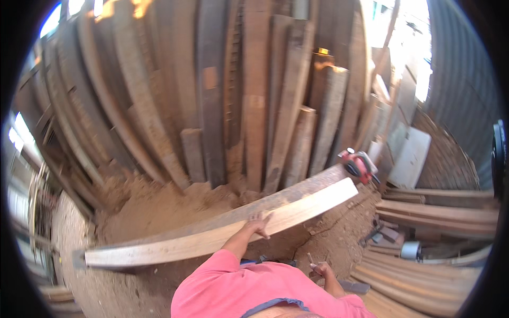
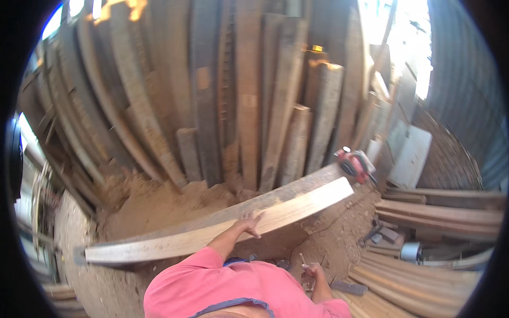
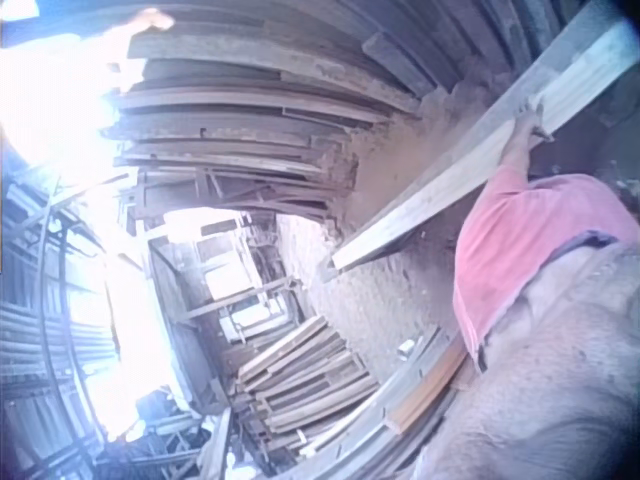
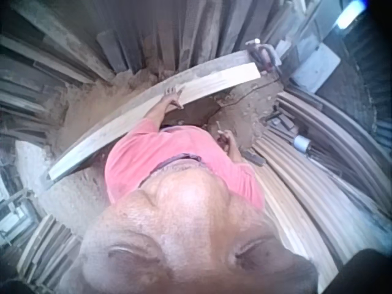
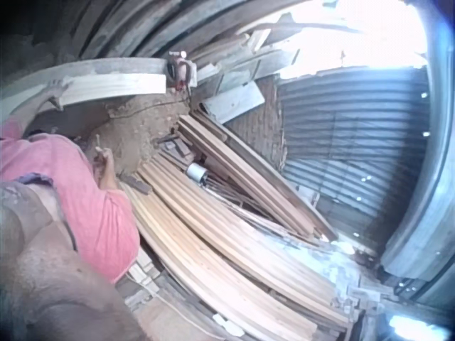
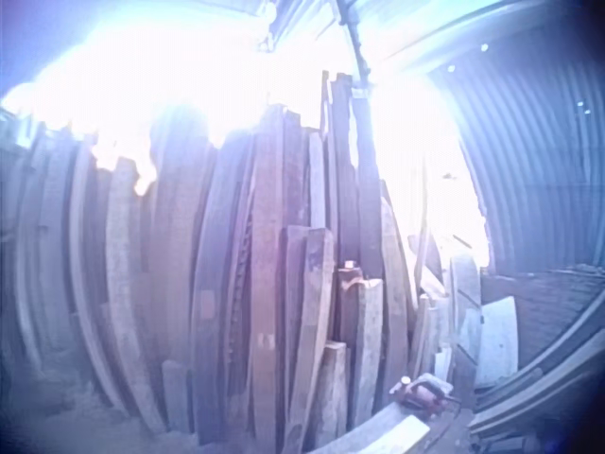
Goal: The person measures a long wooden plank with a tape measure, marks it by hand, and then uses a piece of sandpaper to sand the length of the wood. The person then moves to a large wooden door and rubs their hands across the surface of the door panels.
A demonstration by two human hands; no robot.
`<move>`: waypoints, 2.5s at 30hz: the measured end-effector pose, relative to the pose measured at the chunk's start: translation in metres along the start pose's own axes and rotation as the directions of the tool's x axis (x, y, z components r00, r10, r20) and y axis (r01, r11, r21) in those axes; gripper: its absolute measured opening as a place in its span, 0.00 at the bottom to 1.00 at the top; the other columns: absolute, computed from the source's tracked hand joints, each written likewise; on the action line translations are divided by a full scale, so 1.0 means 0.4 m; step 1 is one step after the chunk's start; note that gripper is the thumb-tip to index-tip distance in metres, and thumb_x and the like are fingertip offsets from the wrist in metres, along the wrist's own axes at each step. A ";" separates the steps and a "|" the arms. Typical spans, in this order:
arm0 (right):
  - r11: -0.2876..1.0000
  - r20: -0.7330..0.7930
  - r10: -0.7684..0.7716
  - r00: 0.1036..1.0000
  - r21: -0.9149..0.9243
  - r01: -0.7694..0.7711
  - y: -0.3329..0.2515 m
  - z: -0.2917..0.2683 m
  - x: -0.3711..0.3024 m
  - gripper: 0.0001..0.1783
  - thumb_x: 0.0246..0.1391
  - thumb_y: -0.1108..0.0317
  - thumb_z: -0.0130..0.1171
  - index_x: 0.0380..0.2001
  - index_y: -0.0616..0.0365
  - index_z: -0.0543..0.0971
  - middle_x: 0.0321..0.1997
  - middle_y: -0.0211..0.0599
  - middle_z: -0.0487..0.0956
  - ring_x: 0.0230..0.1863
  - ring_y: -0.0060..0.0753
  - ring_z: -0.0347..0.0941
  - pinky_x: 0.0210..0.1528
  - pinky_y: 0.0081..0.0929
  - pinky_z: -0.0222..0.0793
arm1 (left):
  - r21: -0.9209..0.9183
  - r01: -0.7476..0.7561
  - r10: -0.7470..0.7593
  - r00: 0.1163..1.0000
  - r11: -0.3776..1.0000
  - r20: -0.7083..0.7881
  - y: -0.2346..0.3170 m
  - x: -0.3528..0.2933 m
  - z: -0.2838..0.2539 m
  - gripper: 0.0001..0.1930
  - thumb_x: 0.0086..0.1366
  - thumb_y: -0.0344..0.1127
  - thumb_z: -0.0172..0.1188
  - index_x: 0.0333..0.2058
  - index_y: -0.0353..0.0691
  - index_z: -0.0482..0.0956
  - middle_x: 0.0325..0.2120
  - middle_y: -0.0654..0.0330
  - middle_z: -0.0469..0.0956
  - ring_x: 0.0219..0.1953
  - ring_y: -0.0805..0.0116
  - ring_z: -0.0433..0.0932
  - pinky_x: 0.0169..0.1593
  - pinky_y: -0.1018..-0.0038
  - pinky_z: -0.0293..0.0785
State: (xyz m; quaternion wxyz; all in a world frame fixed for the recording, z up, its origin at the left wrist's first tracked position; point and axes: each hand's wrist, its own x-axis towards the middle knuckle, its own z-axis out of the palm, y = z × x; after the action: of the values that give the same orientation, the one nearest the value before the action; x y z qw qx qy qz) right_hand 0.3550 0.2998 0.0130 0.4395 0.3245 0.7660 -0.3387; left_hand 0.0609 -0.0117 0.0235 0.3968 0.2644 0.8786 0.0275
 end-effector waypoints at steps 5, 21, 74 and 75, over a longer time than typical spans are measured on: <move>0.945 -0.058 -0.171 0.984 -0.291 0.147 -0.037 0.043 0.087 0.38 0.58 0.33 0.56 0.43 0.63 0.85 0.45 0.52 0.85 0.48 0.49 0.82 0.47 0.43 0.75 | -0.247 -0.057 -0.007 0.969 0.967 -0.248 -0.001 -0.145 -0.093 0.48 0.57 0.60 0.66 0.73 0.52 0.58 0.75 0.42 0.43 0.76 0.38 0.41 0.75 0.41 0.37; 0.164 0.477 -0.700 0.531 -0.617 0.770 -0.497 0.564 0.180 0.25 0.60 0.48 0.61 0.35 0.63 0.85 0.34 0.44 0.85 0.36 0.39 0.81 0.39 0.38 0.75 | -0.662 0.044 -0.354 0.870 0.749 -0.343 -0.539 -0.833 0.428 0.40 0.59 0.56 0.62 0.65 0.39 0.69 0.60 0.44 0.73 0.63 0.44 0.71 0.66 0.53 0.67; 0.555 0.990 0.133 0.053 -0.119 0.823 -1.471 1.892 -0.658 0.12 0.61 0.54 0.68 0.37 0.48 0.83 0.35 0.18 0.78 0.36 0.16 0.70 0.40 0.21 0.67 | -0.759 -0.651 -0.969 0.176 0.016 -0.172 -0.922 -1.848 0.958 0.12 0.66 0.28 0.60 0.48 0.37 0.80 0.39 0.63 0.83 0.44 0.74 0.79 0.52 0.72 0.76; 0.559 0.985 0.156 0.077 -0.153 0.815 -1.488 1.913 -0.661 0.13 0.60 0.53 0.68 0.37 0.48 0.82 0.34 0.18 0.78 0.36 0.16 0.70 0.40 0.21 0.67 | -0.761 -0.648 -0.964 0.185 0.025 -0.189 -0.946 -1.853 0.967 0.12 0.66 0.28 0.60 0.48 0.37 0.80 0.39 0.63 0.83 0.44 0.74 0.79 0.52 0.72 0.76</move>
State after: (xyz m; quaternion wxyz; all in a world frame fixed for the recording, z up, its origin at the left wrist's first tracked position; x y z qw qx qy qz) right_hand 0.3355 -0.7016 0.0942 0.7896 -0.3827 0.4194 -0.2329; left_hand 0.5728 -0.7596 0.1672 -0.1964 -0.3607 0.6129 0.6750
